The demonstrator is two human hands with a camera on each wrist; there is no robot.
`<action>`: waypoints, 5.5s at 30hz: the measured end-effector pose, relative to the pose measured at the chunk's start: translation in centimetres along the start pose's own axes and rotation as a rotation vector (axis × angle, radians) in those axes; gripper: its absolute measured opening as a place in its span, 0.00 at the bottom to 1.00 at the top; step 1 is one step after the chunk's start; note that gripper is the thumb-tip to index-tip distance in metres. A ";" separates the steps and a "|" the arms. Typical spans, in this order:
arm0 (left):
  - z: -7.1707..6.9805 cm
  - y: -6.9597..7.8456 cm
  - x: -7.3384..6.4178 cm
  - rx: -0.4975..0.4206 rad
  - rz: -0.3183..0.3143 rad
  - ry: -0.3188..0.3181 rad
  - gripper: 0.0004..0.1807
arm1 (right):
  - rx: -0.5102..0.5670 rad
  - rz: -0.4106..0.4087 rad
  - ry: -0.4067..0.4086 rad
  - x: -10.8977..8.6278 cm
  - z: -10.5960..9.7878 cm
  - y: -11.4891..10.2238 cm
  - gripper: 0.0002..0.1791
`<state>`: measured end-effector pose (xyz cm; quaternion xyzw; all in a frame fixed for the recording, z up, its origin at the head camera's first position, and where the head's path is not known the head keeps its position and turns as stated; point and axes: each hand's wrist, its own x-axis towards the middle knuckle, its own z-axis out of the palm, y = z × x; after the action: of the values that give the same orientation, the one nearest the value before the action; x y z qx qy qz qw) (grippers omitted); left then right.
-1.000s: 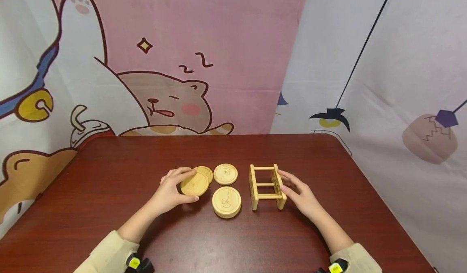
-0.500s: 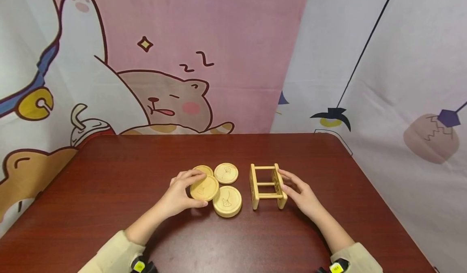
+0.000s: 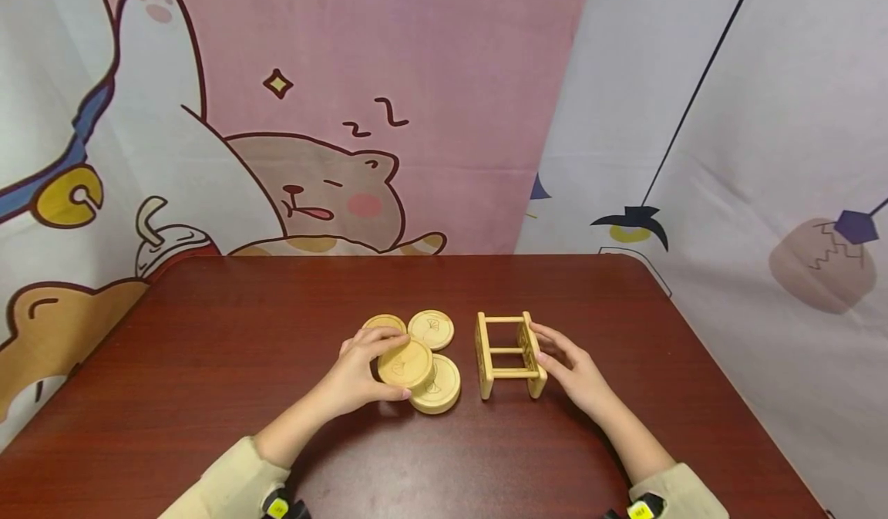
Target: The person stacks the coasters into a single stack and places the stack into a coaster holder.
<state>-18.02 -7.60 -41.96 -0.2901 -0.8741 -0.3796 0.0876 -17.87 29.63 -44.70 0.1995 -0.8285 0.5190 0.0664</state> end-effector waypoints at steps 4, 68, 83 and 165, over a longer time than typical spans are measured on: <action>0.3 0.0 0.0 -0.001 0.011 -0.003 0.41 | 0.000 -0.003 0.002 0.0 0.0 0.0 0.25; 3.1 1.1 0.7 0.034 0.036 -0.108 0.42 | -0.011 -0.013 0.005 0.0 0.0 0.1 0.24; 2.5 1.2 0.8 -0.005 0.037 -0.106 0.43 | -0.017 -0.014 0.008 0.0 0.0 -0.1 0.25; -0.2 -5.9 2.1 0.104 -0.264 0.009 0.44 | -0.077 -0.004 0.020 -0.1 0.1 0.1 0.25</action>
<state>-23.12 -10.01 -44.64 -0.1658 -0.9228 -0.3433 0.0556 -17.80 29.63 -44.81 0.1933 -0.8468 0.4885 0.0834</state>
